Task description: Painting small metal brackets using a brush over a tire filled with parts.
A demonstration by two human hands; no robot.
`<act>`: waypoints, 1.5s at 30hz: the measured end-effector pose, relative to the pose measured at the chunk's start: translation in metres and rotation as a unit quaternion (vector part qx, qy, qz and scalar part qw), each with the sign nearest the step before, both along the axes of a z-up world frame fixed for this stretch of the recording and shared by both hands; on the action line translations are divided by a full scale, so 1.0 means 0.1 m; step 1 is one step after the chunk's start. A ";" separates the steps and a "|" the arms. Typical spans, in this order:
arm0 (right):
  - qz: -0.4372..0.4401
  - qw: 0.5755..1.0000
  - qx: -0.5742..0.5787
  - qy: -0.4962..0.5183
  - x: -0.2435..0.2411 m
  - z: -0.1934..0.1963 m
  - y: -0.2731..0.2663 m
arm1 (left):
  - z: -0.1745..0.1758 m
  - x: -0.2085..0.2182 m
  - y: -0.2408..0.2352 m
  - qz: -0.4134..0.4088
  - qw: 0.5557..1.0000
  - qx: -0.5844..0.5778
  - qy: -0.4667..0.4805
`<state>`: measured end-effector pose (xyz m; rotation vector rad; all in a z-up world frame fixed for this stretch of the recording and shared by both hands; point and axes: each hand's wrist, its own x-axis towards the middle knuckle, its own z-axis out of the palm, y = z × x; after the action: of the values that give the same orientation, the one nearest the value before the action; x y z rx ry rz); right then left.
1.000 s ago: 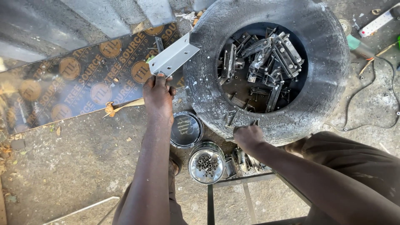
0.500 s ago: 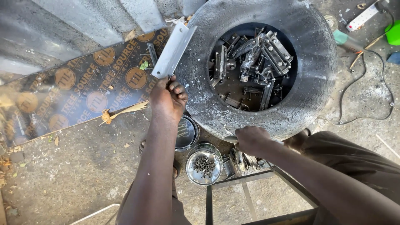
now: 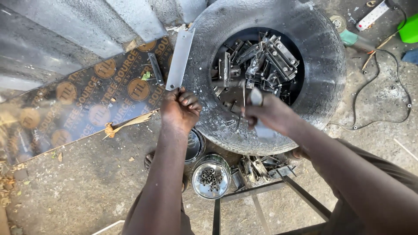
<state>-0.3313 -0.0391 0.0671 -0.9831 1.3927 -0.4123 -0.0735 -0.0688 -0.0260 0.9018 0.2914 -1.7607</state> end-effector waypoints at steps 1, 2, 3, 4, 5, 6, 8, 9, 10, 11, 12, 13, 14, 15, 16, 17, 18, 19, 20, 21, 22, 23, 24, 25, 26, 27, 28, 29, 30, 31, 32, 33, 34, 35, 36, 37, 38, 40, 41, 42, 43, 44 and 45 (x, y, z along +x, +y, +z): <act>-0.002 1.000 -0.001 -0.001 0.02 0.05 -0.11 | 0.01 -0.02 -0.01 -0.002 1.000 -0.001 -0.001; -0.007 1.000 -0.019 -0.011 0.04 0.11 -0.22 | 0.02 -0.05 -0.02 -0.010 1.000 -0.007 0.016; -0.012 0.999 -0.037 -0.021 0.06 0.16 -0.32 | 0.03 -0.08 -0.03 -0.018 0.999 -0.014 0.033; -0.013 0.999 -0.037 -0.022 0.07 0.10 -0.36 | 0.05 -0.09 -0.02 -0.019 0.999 -0.013 0.032; -0.037 0.990 -0.102 -0.093 0.08 0.04 -0.40 | 0.06 -0.11 -0.01 -0.022 0.998 -0.022 0.059; -0.061 0.971 -0.168 -0.160 0.08 -0.02 -0.43 | 0.07 -0.15 -0.01 -0.027 0.995 -0.031 0.088; -0.081 0.962 -0.178 -0.192 0.10 -0.06 -0.49 | 0.15 -0.19 -0.01 -0.044 0.992 -0.041 0.109; -0.098 0.951 -0.187 -0.225 0.12 -0.08 -0.51 | 0.18 -0.21 0.00 -0.058 0.989 -0.051 0.129; -0.100 0.951 -0.188 -0.224 0.12 -0.09 -0.52 | 0.18 -0.23 0.01 -0.060 0.988 -0.051 0.130; -0.089 0.953 -0.190 -0.219 0.12 -0.09 -0.53 | 0.18 -0.24 0.02 -0.062 0.986 -0.060 0.144; -0.077 0.955 -0.192 -0.214 0.14 -0.09 -0.55 | 0.18 -0.25 0.04 -0.064 0.983 -0.070 0.158; -0.077 0.955 -0.193 -0.214 0.14 -0.12 -0.55 | 0.19 -0.26 0.03 -0.065 0.983 -0.070 0.158; -0.080 0.954 -0.186 -0.222 0.14 -0.15 -0.55 | 0.19 -0.26 0.04 -0.079 0.981 -0.076 0.158; -0.083 0.953 -0.180 -0.230 0.14 -0.18 -0.54 | 0.19 -0.27 0.04 -0.093 0.980 -0.082 0.158; -0.081 0.953 -0.180 -0.230 0.15 -0.21 -0.54 | 0.20 -0.29 0.04 -0.091 0.980 -0.082 0.158; -0.089 0.950 -0.176 -0.243 0.15 -0.24 -0.54 | 0.21 -0.31 0.04 -0.096 0.980 -0.088 0.152; -0.097 0.946 -0.173 -0.257 0.16 -0.27 -0.54 | 0.22 -0.32 0.04 -0.101 0.980 -0.094 0.146; -0.096 0.946 -0.173 -0.257 0.16 -0.29 -0.56 | 0.23 -0.32 0.05 -0.100 0.980 -0.095 0.146; -0.095 0.947 -0.174 -0.252 0.15 -0.30 -0.57 | 0.23 -0.32 0.05 -0.101 0.977 -0.099 0.161; -0.095 0.948 -0.175 -0.247 0.13 -0.31 -0.59 | 0.23 -0.32 0.05 -0.102 0.973 -0.103 0.177; -0.095 0.948 -0.176 -0.247 0.14 -0.30 -0.58 | 0.22 -0.32 0.05 -0.103 0.973 -0.103 0.178; -0.085 0.950 -0.176 -0.241 0.15 -0.29 -0.58 | 0.21 -0.32 0.04 -0.105 0.971 -0.103 0.191; -0.074 0.952 -0.176 -0.237 0.16 -0.29 -0.57 | 0.20 -0.30 0.04 -0.106 0.968 -0.102 0.202; -0.075 0.952 -0.177 -0.237 0.16 -0.27 -0.56 | 0.20 -0.30 0.02 -0.106 0.968 -0.102 0.202; -0.065 0.953 -0.179 -0.234 0.16 -0.26 -0.56 | 0.20 -0.30 0.01 -0.112 0.967 -0.104 0.204; -0.056 0.954 -0.181 -0.231 0.17 -0.24 -0.55 | 0.20 -0.29 0.01 -0.117 0.966 -0.105 0.205; -0.055 0.954 -0.180 -0.232 0.17 -0.22 -0.55 | 0.19 -0.29 0.02 -0.115 0.966 -0.105 0.204; -0.057 0.955 -0.182 -0.226 0.17 -0.19 -0.55 | 0.18 -0.29 0.02 -0.117 0.965 -0.106 0.209; -0.060 0.956 -0.185 -0.221 0.17 -0.16 -0.55 | 0.17 -0.30 0.02 -0.120 0.963 -0.108 0.214; -0.059 0.956 -0.186 -0.221 0.16 -0.17 -0.57 | 0.18 -0.30 0.02 -0.120 0.963 -0.109 0.214; -0.061 0.955 -0.191 -0.218 0.15 -0.18 -0.58 | 0.18 -0.30 0.02 -0.120 0.963 -0.107 0.215; -0.064 0.954 -0.196 -0.216 0.14 -0.19 -0.59 | 0.19 -0.30 0.02 -0.120 0.963 -0.106 0.215; -0.063 0.954 -0.196 -0.217 0.14 -0.18 -0.58 | 0.20 -0.30 0.02 -0.120 0.964 -0.106 0.214; -0.063 0.953 -0.195 -0.221 0.13 -0.18 -0.57 | 0.21 -0.30 0.02 -0.120 0.964 -0.101 0.213; -0.063 0.952 -0.195 -0.226 0.13 -0.18 -0.56 | 0.22 -0.30 0.02 -0.120 0.965 -0.097 0.211; -0.062 0.952 -0.195 -0.226 0.14 -0.18 -0.56 | 0.23 -0.30 0.02 -0.119 0.965 -0.097 0.211; -0.059 0.953 -0.198 -0.224 0.15 -0.19 -0.56 | 0.24 -0.30 0.02 -0.117 0.966 -0.097 0.207; -0.056 0.953 -0.200 -0.221 0.14 -0.23 -0.57 | 0.25 -0.30 0.02 -0.116 0.967 -0.098 0.203; -0.061 0.953 -0.202 -0.219 0.13 -0.26 -0.58 | 0.26 -0.31 0.02 -0.119 0.969 -0.094 0.196; -0.067 0.952 -0.205 -0.216 0.12 -0.29 -0.59 | 0.26 -0.31 0.01 -0.122 0.970 -0.090 0.189; -0.067 0.952 -0.206 -0.215 0.11 -0.31 -0.59 | 0.26 -0.32 0.02 -0.122 0.970 -0.090 0.190; -0.065 0.951 -0.207 -0.221 0.11 -0.32 -0.59 | 0.25 -0.33 0.02 -0.116 0.969 -0.092 0.199; -0.063 0.950 -0.208 -0.226 0.11 -0.34 -0.60 | 0.25 -0.33 0.02 -0.110 0.967 -0.093 0.209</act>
<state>-0.3199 -0.0987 0.0333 -1.0535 0.9680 -0.9934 -0.1068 -0.0666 -0.0013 0.4334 0.2979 -2.1426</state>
